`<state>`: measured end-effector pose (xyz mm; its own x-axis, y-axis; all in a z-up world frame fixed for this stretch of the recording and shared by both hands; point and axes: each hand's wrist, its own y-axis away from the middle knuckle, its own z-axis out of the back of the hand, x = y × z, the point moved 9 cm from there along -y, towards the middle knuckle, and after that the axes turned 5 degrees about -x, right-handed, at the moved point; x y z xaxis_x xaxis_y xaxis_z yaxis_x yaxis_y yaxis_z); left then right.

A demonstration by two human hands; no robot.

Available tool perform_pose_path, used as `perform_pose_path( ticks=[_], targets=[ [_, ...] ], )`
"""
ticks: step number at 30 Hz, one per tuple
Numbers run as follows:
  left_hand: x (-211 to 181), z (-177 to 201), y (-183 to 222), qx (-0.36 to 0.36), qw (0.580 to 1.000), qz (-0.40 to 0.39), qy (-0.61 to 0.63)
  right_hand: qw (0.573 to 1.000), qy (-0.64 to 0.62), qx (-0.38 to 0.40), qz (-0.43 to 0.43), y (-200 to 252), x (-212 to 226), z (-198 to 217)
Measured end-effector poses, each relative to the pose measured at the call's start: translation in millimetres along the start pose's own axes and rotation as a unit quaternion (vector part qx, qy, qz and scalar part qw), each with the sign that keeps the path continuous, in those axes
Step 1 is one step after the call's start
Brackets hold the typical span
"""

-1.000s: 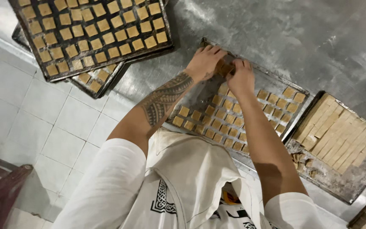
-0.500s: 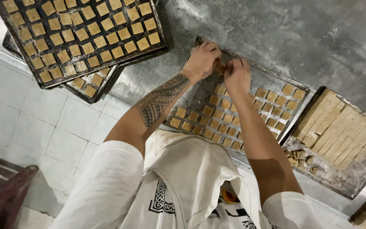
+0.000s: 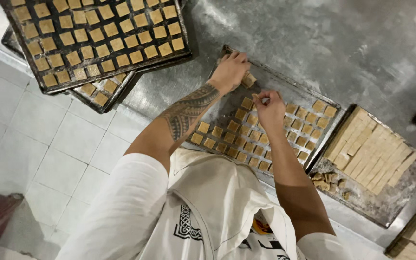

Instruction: The person picks up square dough pieces from one tray and places them onto another tray, arranging them in a grid. The person then picks up several trays and moves them to a different location in the workspace.

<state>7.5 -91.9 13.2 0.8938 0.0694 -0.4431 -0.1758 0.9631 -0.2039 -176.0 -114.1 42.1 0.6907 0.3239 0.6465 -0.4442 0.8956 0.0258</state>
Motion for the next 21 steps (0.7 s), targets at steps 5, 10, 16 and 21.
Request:
perform_pose_path(
  ticks=[5,10,16,21],
  targets=[
    [18,22,30,0.072,0.966,0.179,0.172,1.000,-0.021,0.019,0.011,8,-11,-6],
    [10,27,119,0.256,0.931,0.199,0.166,0.987,-0.068,0.126,0.069,36,7,-49],
    [0,46,136,0.126,0.986,0.055,0.091,0.971,0.084,0.221,0.039,59,24,-90],
    [1,51,150,0.111,0.991,0.047,0.058,0.962,0.124,0.167,0.179,67,59,-76]
  ],
)
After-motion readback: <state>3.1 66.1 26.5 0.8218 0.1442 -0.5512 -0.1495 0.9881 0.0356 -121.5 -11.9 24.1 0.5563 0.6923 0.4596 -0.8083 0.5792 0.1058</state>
